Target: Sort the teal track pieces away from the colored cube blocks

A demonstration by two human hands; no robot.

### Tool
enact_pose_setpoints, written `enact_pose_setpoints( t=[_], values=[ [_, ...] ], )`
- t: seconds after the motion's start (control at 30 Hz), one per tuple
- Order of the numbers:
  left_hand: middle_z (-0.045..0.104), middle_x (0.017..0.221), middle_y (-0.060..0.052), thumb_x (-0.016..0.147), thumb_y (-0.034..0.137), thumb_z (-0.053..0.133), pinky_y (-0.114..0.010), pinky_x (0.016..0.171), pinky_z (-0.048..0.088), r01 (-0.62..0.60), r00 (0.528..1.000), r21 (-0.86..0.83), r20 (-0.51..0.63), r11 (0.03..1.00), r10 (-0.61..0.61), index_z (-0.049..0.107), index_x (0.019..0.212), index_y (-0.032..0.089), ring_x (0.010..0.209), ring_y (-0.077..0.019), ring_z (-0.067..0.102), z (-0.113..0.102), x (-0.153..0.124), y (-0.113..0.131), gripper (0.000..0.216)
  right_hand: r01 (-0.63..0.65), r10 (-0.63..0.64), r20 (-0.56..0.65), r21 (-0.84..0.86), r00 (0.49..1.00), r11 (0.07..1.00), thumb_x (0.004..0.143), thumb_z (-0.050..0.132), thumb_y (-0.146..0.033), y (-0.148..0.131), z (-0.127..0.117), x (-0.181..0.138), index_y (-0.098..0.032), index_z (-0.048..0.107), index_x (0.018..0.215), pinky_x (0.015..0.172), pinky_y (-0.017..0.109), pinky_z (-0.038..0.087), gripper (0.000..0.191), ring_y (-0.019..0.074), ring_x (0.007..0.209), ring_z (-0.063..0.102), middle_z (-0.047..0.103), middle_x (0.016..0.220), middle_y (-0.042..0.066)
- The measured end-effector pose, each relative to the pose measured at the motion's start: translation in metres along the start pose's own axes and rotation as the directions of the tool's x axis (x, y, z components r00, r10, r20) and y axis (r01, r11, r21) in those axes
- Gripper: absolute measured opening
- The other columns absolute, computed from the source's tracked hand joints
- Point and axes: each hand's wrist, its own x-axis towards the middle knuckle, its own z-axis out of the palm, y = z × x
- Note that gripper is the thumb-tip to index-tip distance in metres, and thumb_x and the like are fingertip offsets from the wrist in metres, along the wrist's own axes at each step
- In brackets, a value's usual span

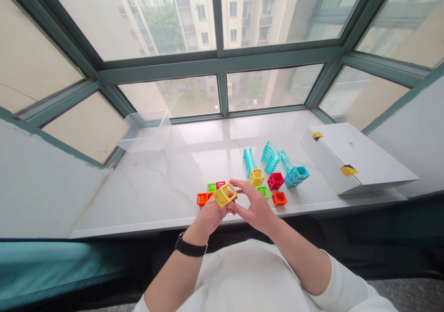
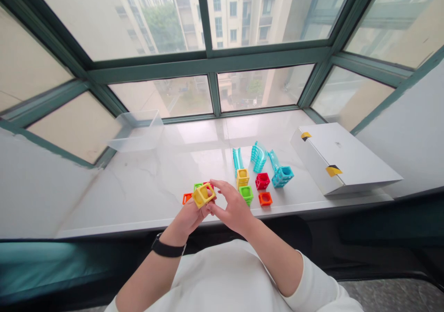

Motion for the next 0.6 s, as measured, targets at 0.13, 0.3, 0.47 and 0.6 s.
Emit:
enact_pose_setpoints(
  t=[0.13,0.3,0.47,0.6],
  values=[
    [0.059,0.079,0.0,0.079,0.039,0.086,-0.027,0.066,0.049,0.075,0.99,0.022,0.116,0.997,-0.077,0.07,0.094,0.018,0.068,-0.0121,0.054,0.009,-0.008,0.005,0.03,-0.117,0.11,0.079,0.083,0.991,0.99,0.083,0.071,-0.013,-0.01,-0.006,0.001,-0.029,0.059,0.145,0.104,0.043,0.06,0.065,0.0259,0.121,0.069,0.069,0.137,0.007],
    [0.052,0.067,0.002,0.086,0.042,0.082,-0.032,0.071,0.051,0.102,0.971,0.058,0.209,0.993,-0.112,0.071,0.102,0.018,0.066,-0.0136,0.054,0.008,-0.011,0.005,0.03,-0.167,0.16,0.066,0.114,0.985,0.979,0.079,0.067,-0.011,-0.015,-0.01,0.0,-0.028,0.067,0.134,0.092,0.037,0.064,0.058,0.0248,0.114,0.07,0.073,0.126,0.005],
    [0.067,0.097,-0.008,0.082,0.038,0.086,-0.036,0.075,0.054,0.037,0.988,0.099,0.145,0.994,-0.052,0.076,0.105,0.02,0.08,-0.0192,0.063,0.005,-0.008,0.005,0.031,-0.084,0.084,-0.002,0.053,0.996,0.995,0.075,0.07,-0.01,-0.014,-0.01,0.0,-0.029,0.068,0.13,0.099,0.04,0.06,0.058,0.0243,0.11,0.071,0.075,0.124,0.004],
    [0.07,0.096,-0.008,0.081,0.035,0.087,-0.034,0.08,0.054,-0.016,0.995,0.131,0.104,0.991,0.003,0.077,0.105,0.018,0.082,-0.018,0.064,0.001,-0.001,0.003,0.031,-0.015,0.016,-0.062,0.005,0.998,1.0,0.08,0.071,-0.015,-0.012,-0.014,0.004,-0.028,0.068,0.129,0.101,0.041,0.059,0.051,0.0248,0.113,0.071,0.074,0.125,0.005]
  ],
)
